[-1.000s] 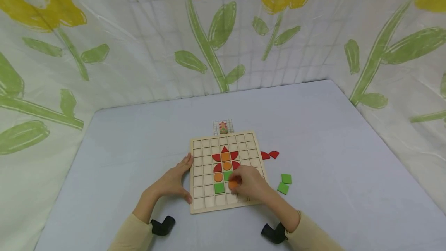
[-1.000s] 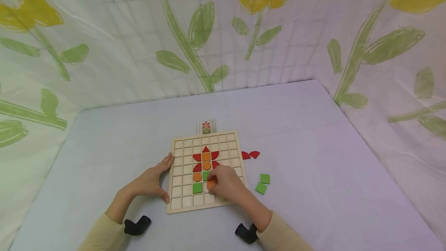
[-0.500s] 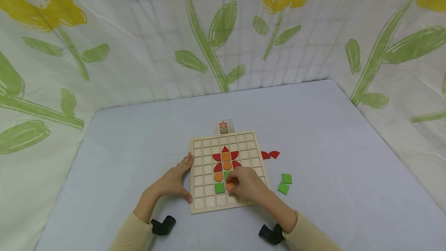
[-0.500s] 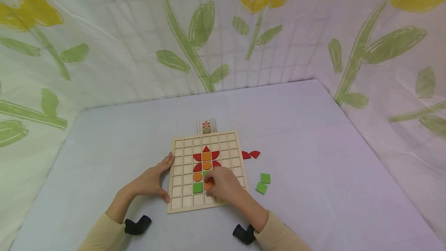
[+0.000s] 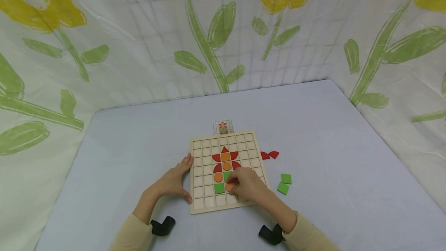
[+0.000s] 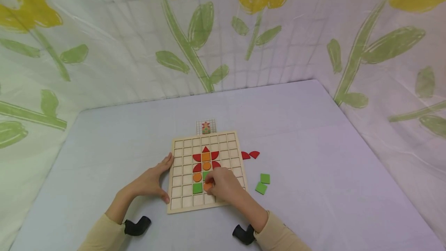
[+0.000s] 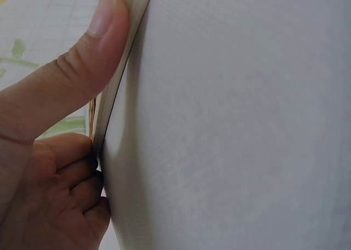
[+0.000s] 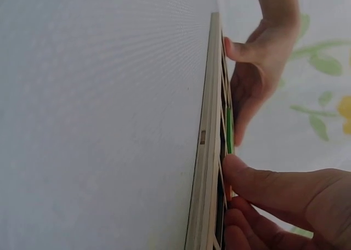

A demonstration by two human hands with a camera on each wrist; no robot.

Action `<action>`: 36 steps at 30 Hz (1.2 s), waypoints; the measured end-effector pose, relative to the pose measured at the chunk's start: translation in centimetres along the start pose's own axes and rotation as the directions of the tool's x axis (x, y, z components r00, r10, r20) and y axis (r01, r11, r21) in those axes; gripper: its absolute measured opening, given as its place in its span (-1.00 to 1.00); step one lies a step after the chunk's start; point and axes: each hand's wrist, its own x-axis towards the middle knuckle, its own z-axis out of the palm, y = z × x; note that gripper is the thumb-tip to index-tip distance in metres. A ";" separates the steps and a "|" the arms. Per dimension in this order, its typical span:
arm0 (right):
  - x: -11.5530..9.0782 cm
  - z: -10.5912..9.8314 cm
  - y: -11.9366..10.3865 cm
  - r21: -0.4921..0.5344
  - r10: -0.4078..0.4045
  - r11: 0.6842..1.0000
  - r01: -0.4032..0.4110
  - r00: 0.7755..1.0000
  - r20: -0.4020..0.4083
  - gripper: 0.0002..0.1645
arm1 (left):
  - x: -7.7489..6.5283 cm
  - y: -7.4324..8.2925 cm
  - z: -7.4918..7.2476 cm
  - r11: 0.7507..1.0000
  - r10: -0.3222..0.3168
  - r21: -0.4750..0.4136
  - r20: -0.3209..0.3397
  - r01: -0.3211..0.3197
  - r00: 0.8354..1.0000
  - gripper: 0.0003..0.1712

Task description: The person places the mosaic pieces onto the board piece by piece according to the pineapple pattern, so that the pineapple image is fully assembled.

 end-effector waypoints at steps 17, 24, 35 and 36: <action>-2.0 -5.8 3.9 0.148 0.059 0.988 -0.052 0.997 -0.048 -0.76 | -0.1 0.3 -0.1 1.000 -0.004 -0.013 0.001 0.004 1.000 0.52; -4.8 -9.8 8.4 0.167 0.132 0.977 -0.135 0.991 0.027 -0.63 | -0.1 0.2 -0.1 1.000 0.001 -0.003 0.001 -0.001 1.000 0.52; -6.9 -10.9 11.0 0.085 0.193 0.978 -0.192 0.981 0.002 -0.53 | -0.1 0.4 -0.1 1.000 -0.015 -0.006 0.005 0.015 1.000 0.52; -6.9 -10.7 11.1 0.080 0.198 0.977 -0.197 0.980 -0.006 -0.54 | -0.1 0.3 -0.1 1.000 -0.013 -0.005 0.006 0.013 1.000 0.52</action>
